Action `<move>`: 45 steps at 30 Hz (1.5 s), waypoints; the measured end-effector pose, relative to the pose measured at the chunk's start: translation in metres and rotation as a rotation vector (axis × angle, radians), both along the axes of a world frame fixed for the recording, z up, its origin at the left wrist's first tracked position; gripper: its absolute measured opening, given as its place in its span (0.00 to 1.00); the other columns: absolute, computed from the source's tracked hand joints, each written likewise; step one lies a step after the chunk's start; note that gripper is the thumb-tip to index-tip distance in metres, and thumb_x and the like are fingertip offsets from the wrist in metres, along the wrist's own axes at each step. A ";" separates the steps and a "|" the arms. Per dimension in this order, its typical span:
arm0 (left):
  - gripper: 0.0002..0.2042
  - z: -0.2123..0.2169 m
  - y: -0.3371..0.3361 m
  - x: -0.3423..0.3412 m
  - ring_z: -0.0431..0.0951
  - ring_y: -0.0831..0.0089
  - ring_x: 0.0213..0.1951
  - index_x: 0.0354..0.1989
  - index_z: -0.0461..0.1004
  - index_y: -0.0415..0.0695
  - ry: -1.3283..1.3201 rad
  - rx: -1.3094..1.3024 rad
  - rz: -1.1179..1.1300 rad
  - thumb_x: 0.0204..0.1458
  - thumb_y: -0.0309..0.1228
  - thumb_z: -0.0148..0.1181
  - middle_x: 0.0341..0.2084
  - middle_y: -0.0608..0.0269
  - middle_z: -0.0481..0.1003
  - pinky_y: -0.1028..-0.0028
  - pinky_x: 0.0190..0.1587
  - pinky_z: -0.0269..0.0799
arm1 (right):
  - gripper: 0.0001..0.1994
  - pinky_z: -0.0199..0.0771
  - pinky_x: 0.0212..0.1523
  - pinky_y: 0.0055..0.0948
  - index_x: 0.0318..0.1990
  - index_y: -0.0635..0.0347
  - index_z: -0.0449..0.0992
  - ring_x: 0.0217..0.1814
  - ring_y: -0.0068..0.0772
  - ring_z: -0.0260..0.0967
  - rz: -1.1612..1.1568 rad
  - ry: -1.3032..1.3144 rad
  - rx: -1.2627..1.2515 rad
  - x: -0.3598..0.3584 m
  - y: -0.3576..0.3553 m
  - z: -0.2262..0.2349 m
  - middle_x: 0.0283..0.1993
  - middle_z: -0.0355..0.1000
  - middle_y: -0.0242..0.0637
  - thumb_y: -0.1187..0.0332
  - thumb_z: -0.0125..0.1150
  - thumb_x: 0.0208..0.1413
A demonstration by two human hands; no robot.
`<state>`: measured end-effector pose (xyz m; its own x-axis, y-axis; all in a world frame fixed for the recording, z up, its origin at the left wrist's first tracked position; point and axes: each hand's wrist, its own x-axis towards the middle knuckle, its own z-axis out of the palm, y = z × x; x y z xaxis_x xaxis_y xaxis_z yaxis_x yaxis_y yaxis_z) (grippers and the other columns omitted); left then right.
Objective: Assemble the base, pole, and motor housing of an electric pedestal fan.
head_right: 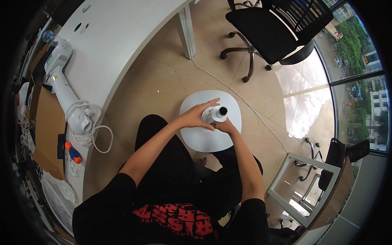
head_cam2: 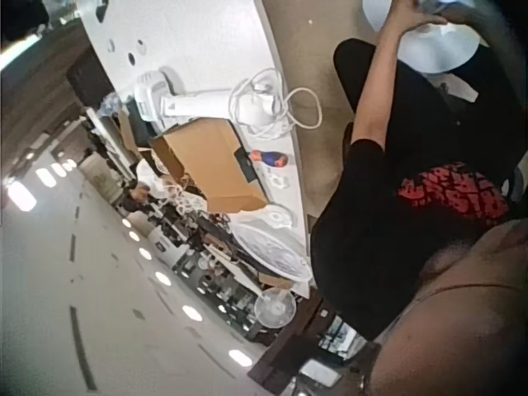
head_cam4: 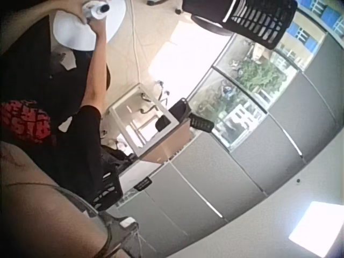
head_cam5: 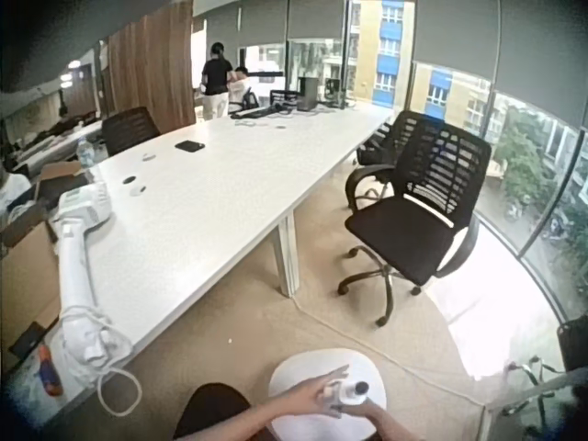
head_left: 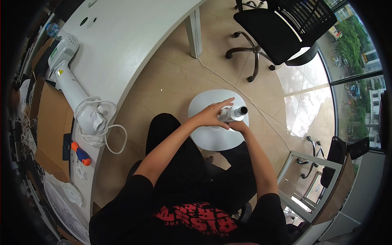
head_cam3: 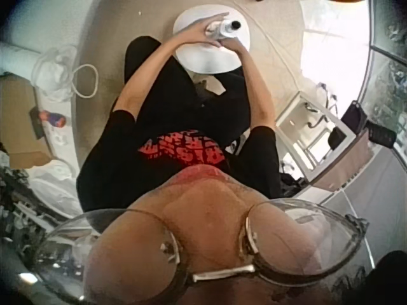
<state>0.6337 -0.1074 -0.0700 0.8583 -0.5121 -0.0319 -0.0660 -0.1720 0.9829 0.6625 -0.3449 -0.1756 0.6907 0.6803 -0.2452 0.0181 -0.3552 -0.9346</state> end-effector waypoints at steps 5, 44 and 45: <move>0.27 -0.073 -0.011 -0.027 0.79 0.70 0.47 0.55 0.77 0.41 -0.028 -0.231 0.142 0.44 0.27 0.77 0.44 0.61 0.81 0.67 0.54 0.74 | 0.23 0.77 0.57 0.38 0.52 0.59 0.80 0.54 0.39 0.79 -0.070 0.036 0.006 -0.020 0.028 -0.031 0.51 0.81 0.40 0.67 0.78 0.46; 0.24 -0.252 -0.066 0.009 0.83 0.61 0.42 0.47 0.75 0.42 -0.070 -0.146 0.793 0.38 0.19 0.73 0.39 0.58 0.81 0.65 0.48 0.77 | 0.14 0.70 0.65 0.38 0.48 0.64 0.84 0.61 0.47 0.77 -1.071 -0.216 -0.729 -0.210 -0.140 0.097 0.57 0.81 0.45 0.62 0.67 0.63; 0.23 -0.255 -0.067 0.007 0.83 0.61 0.42 0.47 0.75 0.42 -0.090 -0.144 0.811 0.39 0.19 0.74 0.38 0.58 0.81 0.65 0.47 0.77 | 0.14 0.70 0.65 0.38 0.48 0.64 0.84 0.61 0.47 0.77 -1.069 -0.226 -0.710 -0.211 -0.142 0.095 0.56 0.81 0.45 0.62 0.67 0.63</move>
